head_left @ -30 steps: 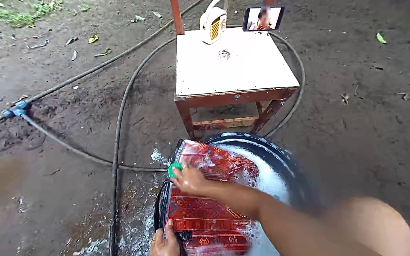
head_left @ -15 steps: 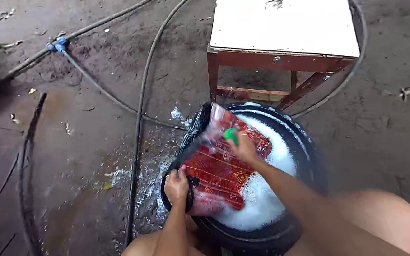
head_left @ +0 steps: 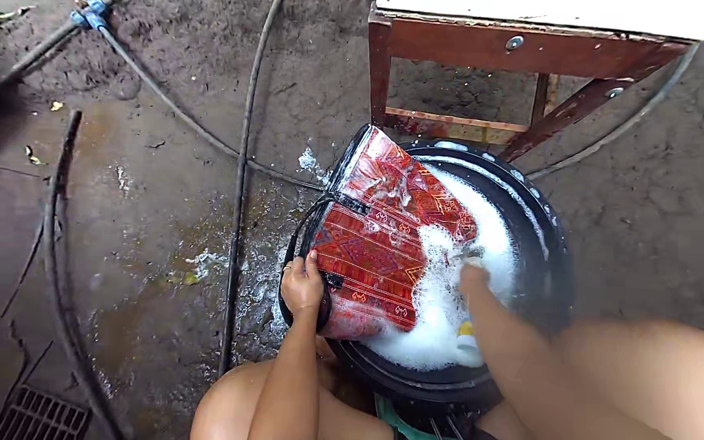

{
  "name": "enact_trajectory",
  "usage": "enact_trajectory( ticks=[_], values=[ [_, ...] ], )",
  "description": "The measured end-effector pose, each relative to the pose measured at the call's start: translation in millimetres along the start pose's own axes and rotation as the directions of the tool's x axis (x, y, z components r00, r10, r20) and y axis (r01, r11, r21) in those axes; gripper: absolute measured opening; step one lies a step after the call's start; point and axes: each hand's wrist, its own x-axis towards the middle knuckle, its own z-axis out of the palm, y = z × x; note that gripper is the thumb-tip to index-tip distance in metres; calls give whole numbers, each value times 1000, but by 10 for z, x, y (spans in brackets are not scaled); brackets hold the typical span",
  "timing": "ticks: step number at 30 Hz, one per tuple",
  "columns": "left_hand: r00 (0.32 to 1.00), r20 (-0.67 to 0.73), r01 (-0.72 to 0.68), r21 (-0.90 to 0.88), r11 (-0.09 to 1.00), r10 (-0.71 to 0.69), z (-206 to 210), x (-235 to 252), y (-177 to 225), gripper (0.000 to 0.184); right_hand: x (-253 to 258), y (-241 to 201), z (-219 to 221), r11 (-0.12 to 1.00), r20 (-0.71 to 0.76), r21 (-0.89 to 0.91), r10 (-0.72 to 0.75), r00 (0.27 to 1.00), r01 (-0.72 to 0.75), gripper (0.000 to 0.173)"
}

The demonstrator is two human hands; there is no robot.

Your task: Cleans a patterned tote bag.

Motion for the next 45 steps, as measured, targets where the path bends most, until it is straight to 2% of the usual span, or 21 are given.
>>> enact_trajectory(
  ticks=[3,5,6,8,9,10,11,14,16,18,22,23,24,27,29,31,35,36,39,41,45],
  values=[
    [999,-39,-27,-25,999,26,23,15,-8,51,-175,-412,144,795,-302,417,-335,892,440,62],
    [999,-45,-30,-28,999,29,19,15,-10,51,-518,-740,366,569,-220,470,-665,714,675,67],
    [999,-34,-26,-21,999,25,17,-3,-19,52,-700,-893,526,451,-156,432,-816,557,781,65],
    [999,-31,-39,-16,999,39,17,-2,-25,52,-915,-1319,815,66,-41,202,-996,76,977,55],
    [998,-36,-47,-13,999,47,18,4,-24,52,-913,-1616,892,-190,26,1,-981,-190,982,47],
    [998,-44,-52,-7,999,51,24,11,-23,52,-860,-1939,910,-357,98,-151,-933,-345,922,41],
    [998,-47,-51,-4,999,51,30,13,-21,52,-771,-2250,867,-371,152,-240,-927,-342,897,40],
    [996,-73,-61,-13,998,59,55,-5,-52,52,-638,-2882,724,131,-14,-351,-991,135,927,54],
    [994,-82,-69,-25,997,66,65,-6,-76,52,-837,-2871,857,261,-78,-306,-965,249,916,61],
    [995,-75,-74,-38,997,71,57,4,-69,52,-1123,-2478,1043,164,30,-212,-984,174,963,60],
    [994,-75,-77,-43,996,73,37,-14,-37,51,-1015,-1835,1124,-386,235,-82,-904,-358,919,43],
    [995,-70,-69,-37,997,67,30,-7,-25,51,-889,-1937,1038,-392,261,-101,-897,-356,914,39],
    [996,-67,-63,-36,997,60,28,3,-16,51,-744,-2076,963,-336,202,-160,-931,-303,928,39],
    [997,-63,-50,-29,998,48,67,-16,-51,54,-611,-2482,883,284,-126,-220,-957,261,933,57],
    [997,-59,-55,-28,998,53,72,-3,-61,55,-913,-2563,976,501,-205,-102,-856,475,859,62],
    [996,-54,-65,-17,998,64,50,10,-36,54,-1344,-2266,1100,506,-58,-29,-862,504,862,63],
    [996,-50,-68,4,998,68,11,12,45,51,-1616,-1224,1464,194,73,-27,-978,195,981,51],
    [997,-40,-60,13,998,60,0,12,59,51,-1485,-1084,1416,202,118,-51,-971,207,978,50],
    [997,-24,-67,44,997,68,6,8,38,52,-750,-665,992,324,288,-255,-874,391,911,54],
    [997,-37,-70,37,997,71,19,4,31,52,-321,-451,623,481,308,-378,-741,597,791,56],
    [998,-42,-55,28,998,57,32,6,22,51,-176,-413,418,846,8,-384,-397,918,369,51]
  ],
)
